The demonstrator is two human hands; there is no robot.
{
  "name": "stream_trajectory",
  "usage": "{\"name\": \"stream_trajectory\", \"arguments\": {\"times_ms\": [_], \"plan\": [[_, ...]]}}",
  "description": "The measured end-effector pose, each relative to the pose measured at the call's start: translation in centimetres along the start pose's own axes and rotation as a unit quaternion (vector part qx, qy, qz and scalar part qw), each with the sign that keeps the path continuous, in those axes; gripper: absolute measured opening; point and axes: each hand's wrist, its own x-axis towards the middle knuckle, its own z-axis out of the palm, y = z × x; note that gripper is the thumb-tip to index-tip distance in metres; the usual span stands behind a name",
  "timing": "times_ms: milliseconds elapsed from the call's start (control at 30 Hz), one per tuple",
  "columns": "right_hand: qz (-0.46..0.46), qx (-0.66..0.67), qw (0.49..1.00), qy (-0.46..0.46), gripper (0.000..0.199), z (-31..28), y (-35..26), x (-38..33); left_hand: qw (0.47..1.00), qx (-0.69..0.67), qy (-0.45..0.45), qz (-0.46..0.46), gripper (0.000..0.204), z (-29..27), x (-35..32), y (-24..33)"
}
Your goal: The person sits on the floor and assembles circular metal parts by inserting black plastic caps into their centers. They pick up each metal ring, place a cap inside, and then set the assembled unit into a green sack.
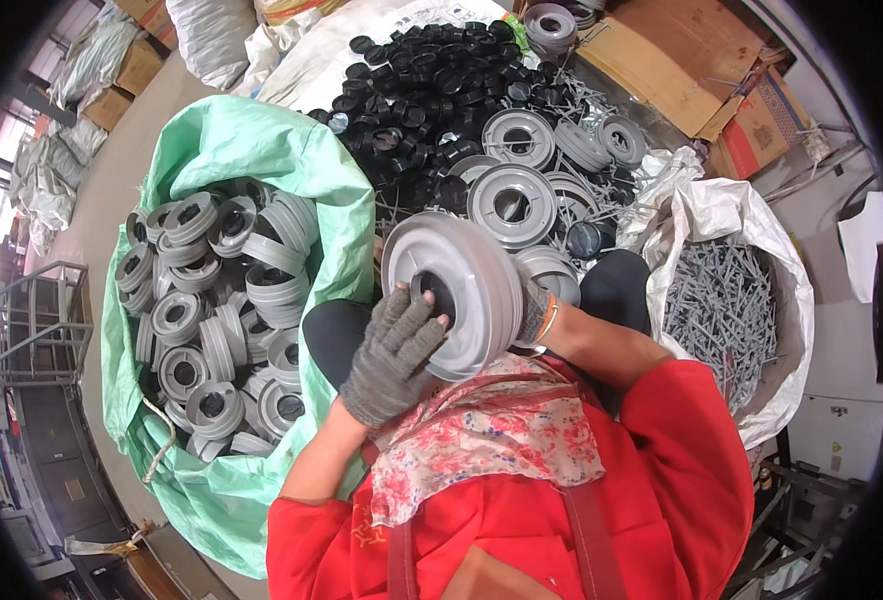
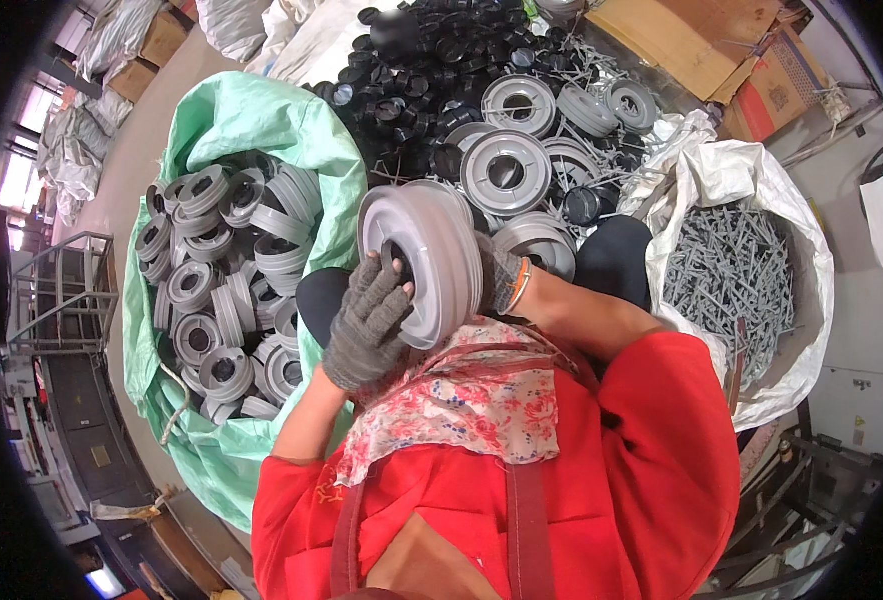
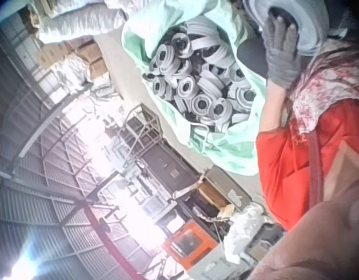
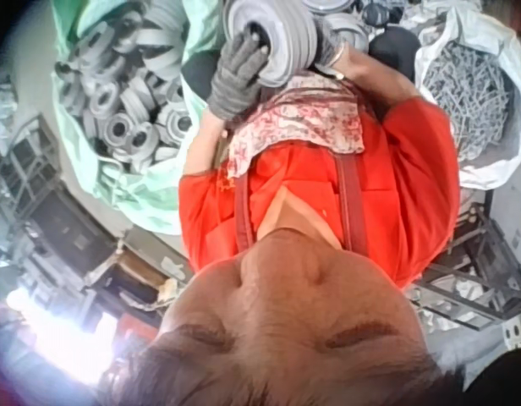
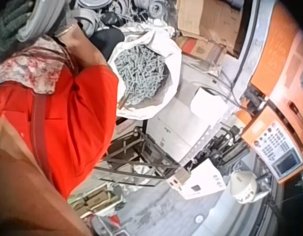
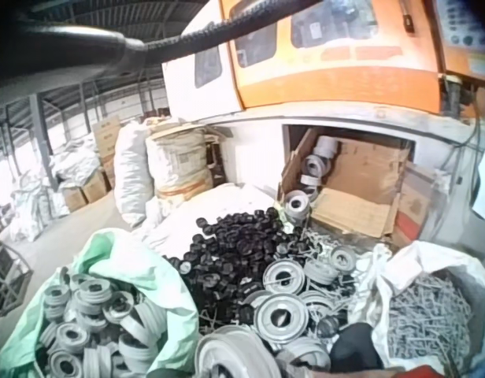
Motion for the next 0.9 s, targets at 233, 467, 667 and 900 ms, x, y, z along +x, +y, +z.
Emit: {"name": "stream_trajectory", "arguments": {"times_ms": [233, 467, 667, 900], "plan": [[0.053, -0.556, 0.797, 0.231, 0.048, 1.3, 0.4, 1.3, 0.977, -0.201, 0.013, -0.070, 0.061, 0.0, -2.5, 0.1], [-0.083, -0.882, 0.425, 0.187, 0.045, -3.4, -5.2, 5.8, 0.967, 0.129, 0.079, -0.206, 0.060, -5.6, -6.0, -2.5], [0.118, -0.958, 0.022, 0.262, 0.063, -6.9, -13.1, 9.9, 0.630, -0.502, 0.152, -0.573, 0.042, -0.6, -1.0, -1.0], [0.225, -0.945, 0.066, 0.228, 0.057, -9.9, -14.4, 10.6, 0.354, -0.618, 0.187, -0.676, 0.023, 14.2, -0.6, -5.6]]}}
